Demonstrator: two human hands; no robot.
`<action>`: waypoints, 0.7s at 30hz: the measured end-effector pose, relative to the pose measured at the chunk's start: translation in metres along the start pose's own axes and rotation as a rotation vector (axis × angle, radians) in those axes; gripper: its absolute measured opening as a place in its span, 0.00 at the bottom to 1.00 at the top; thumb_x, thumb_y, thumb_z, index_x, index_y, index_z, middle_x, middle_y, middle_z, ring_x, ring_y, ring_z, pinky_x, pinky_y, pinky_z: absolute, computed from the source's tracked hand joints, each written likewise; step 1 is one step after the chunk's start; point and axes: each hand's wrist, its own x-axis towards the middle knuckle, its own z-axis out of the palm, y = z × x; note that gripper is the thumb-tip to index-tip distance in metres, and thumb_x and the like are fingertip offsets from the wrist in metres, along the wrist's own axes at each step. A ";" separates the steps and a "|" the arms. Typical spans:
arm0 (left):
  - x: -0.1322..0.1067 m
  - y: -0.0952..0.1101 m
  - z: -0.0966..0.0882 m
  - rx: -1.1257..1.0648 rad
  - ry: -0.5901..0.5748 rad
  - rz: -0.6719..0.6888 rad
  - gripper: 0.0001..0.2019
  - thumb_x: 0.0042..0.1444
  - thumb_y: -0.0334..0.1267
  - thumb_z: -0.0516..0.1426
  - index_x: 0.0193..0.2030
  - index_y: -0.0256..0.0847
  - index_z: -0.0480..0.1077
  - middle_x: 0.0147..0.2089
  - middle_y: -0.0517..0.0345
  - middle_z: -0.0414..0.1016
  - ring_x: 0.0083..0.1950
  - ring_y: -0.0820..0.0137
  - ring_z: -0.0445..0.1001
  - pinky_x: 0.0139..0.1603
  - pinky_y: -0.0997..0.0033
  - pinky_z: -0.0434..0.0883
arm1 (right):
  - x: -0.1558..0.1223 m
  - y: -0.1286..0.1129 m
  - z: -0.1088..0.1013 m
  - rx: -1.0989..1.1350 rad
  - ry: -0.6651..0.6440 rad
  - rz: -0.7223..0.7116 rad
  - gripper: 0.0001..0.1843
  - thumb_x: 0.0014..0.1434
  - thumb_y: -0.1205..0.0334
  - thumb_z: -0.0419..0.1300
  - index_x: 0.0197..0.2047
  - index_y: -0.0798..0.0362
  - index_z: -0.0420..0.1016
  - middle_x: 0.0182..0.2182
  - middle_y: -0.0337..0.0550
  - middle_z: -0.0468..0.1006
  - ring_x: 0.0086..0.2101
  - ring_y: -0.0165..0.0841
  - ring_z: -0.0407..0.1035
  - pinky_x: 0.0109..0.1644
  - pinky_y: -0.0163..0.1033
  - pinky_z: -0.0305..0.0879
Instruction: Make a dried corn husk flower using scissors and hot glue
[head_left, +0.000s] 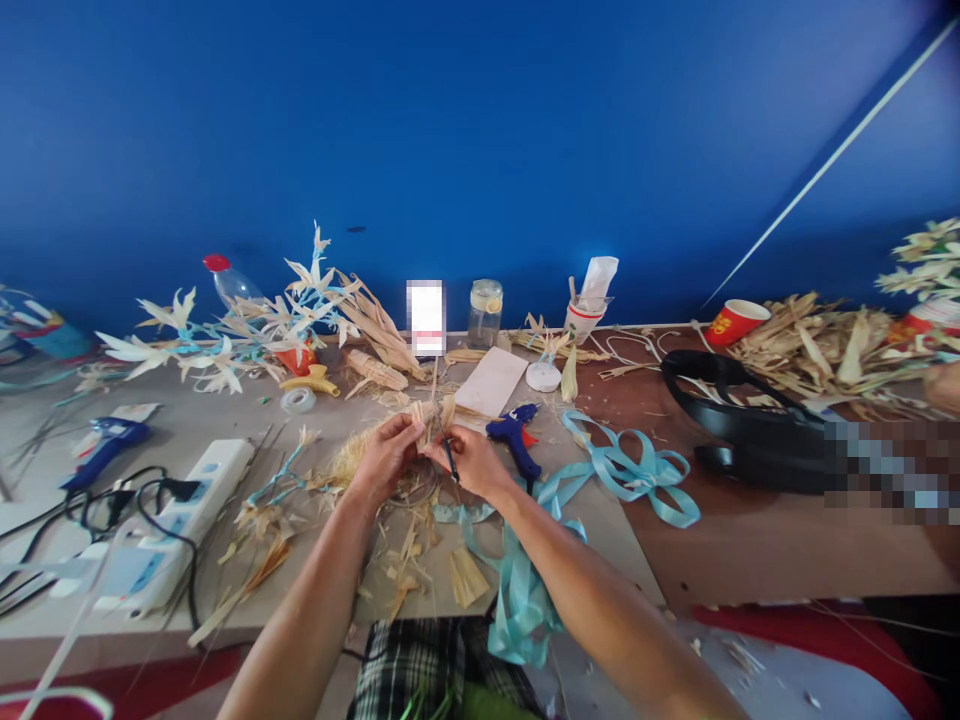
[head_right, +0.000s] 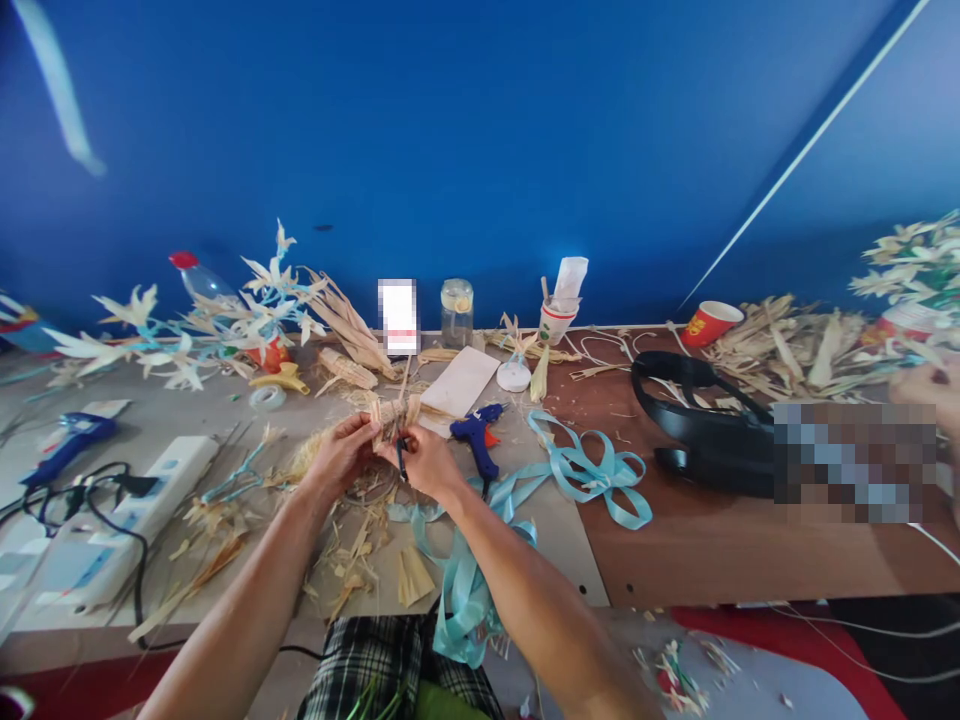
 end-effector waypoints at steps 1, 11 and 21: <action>0.000 0.000 0.000 0.016 -0.003 0.011 0.13 0.41 0.43 0.66 0.28 0.37 0.70 0.20 0.64 0.66 0.18 0.80 0.59 0.20 0.78 0.54 | 0.000 -0.002 0.000 0.085 0.008 0.011 0.21 0.47 0.45 0.62 0.33 0.54 0.70 0.18 0.33 0.64 0.21 0.26 0.57 0.24 0.31 0.52; -0.011 0.009 0.019 0.232 -0.199 -0.004 0.14 0.41 0.44 0.67 0.27 0.35 0.72 0.17 0.65 0.63 0.17 0.82 0.53 0.18 0.78 0.47 | 0.005 -0.009 -0.008 0.435 0.229 -0.069 0.25 0.41 0.56 0.65 0.42 0.54 0.64 0.27 0.35 0.69 0.25 0.25 0.63 0.29 0.32 0.60; -0.009 0.004 0.017 0.100 -0.034 0.022 0.15 0.40 0.44 0.67 0.27 0.37 0.69 0.20 0.66 0.65 0.19 0.80 0.58 0.21 0.78 0.54 | 0.003 -0.013 -0.007 0.373 0.304 -0.125 0.17 0.43 0.61 0.58 0.38 0.53 0.62 0.25 0.33 0.67 0.24 0.25 0.62 0.28 0.31 0.58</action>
